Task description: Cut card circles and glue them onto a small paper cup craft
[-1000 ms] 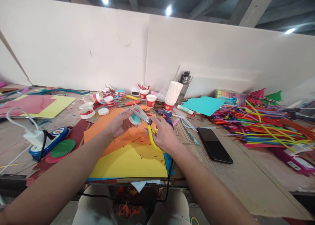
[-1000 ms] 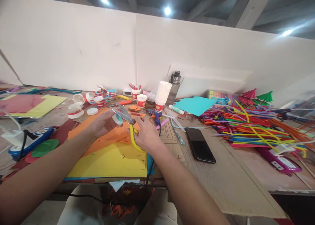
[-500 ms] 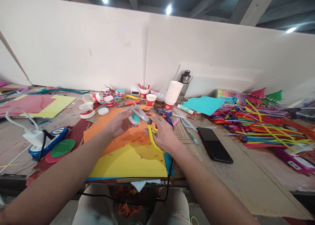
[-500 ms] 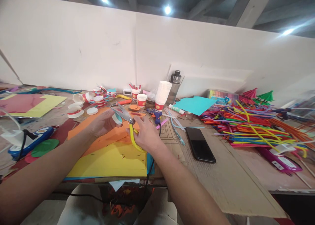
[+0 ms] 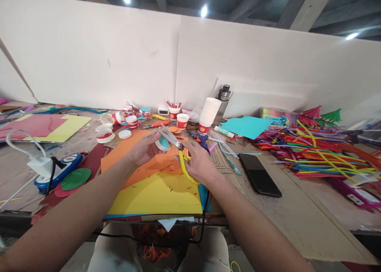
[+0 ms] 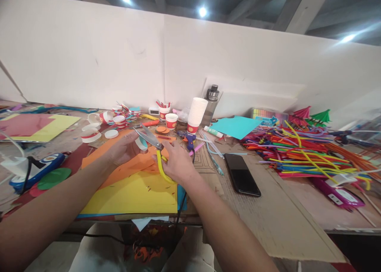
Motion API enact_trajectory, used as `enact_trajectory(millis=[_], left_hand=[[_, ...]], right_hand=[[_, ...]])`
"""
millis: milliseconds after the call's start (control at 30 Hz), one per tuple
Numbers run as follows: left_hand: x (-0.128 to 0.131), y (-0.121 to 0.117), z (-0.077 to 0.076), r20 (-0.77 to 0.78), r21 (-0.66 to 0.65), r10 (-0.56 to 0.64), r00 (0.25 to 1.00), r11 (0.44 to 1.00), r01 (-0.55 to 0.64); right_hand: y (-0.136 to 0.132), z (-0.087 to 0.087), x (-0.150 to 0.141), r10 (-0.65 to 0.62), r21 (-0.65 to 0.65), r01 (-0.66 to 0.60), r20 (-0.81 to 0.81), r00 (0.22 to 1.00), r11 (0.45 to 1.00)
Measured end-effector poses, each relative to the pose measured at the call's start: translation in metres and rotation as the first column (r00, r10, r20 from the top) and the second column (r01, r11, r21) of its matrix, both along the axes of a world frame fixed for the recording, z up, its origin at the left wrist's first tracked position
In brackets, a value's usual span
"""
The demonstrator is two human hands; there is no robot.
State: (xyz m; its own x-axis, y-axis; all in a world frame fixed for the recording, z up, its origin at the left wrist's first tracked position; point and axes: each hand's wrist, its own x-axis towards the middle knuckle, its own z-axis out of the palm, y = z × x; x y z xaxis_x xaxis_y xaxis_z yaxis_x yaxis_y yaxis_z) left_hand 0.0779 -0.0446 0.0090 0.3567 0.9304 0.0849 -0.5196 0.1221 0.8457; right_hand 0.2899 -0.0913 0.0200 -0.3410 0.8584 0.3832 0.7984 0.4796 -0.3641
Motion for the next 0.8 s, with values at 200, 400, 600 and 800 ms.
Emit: enact_trajectory(millis=[200, 400, 600, 800], left_hand=[[0.0, 0.0, 0.0, -0.009, 0.04, -0.019, 1.0, 0.999, 0.02], [0.0, 0.002, -0.001, -0.047, 0.032, 0.032, 0.998, 0.999, -0.031], [0.005, 0.0, -0.003, -0.16, 0.08, 0.058, 0.985, 0.996, -0.046], [0.014, -0.007, -0.003, -0.372, 0.176, 0.104, 0.922, 0.984, -0.04]], right_hand=[[0.0, 0.0, 0.0, 0.027, 0.018, -0.027, -0.028, 0.999, 0.999], [0.005, -0.003, 0.002, 0.069, -0.04, -0.083, -0.265, 0.962, 0.996], [0.013, -0.008, 0.0, 0.047, -0.089, -0.14, -0.662, 0.748, 0.986], [0.01, -0.011, -0.007, 0.071, -0.12, -0.258, -0.777, 0.625, 0.959]])
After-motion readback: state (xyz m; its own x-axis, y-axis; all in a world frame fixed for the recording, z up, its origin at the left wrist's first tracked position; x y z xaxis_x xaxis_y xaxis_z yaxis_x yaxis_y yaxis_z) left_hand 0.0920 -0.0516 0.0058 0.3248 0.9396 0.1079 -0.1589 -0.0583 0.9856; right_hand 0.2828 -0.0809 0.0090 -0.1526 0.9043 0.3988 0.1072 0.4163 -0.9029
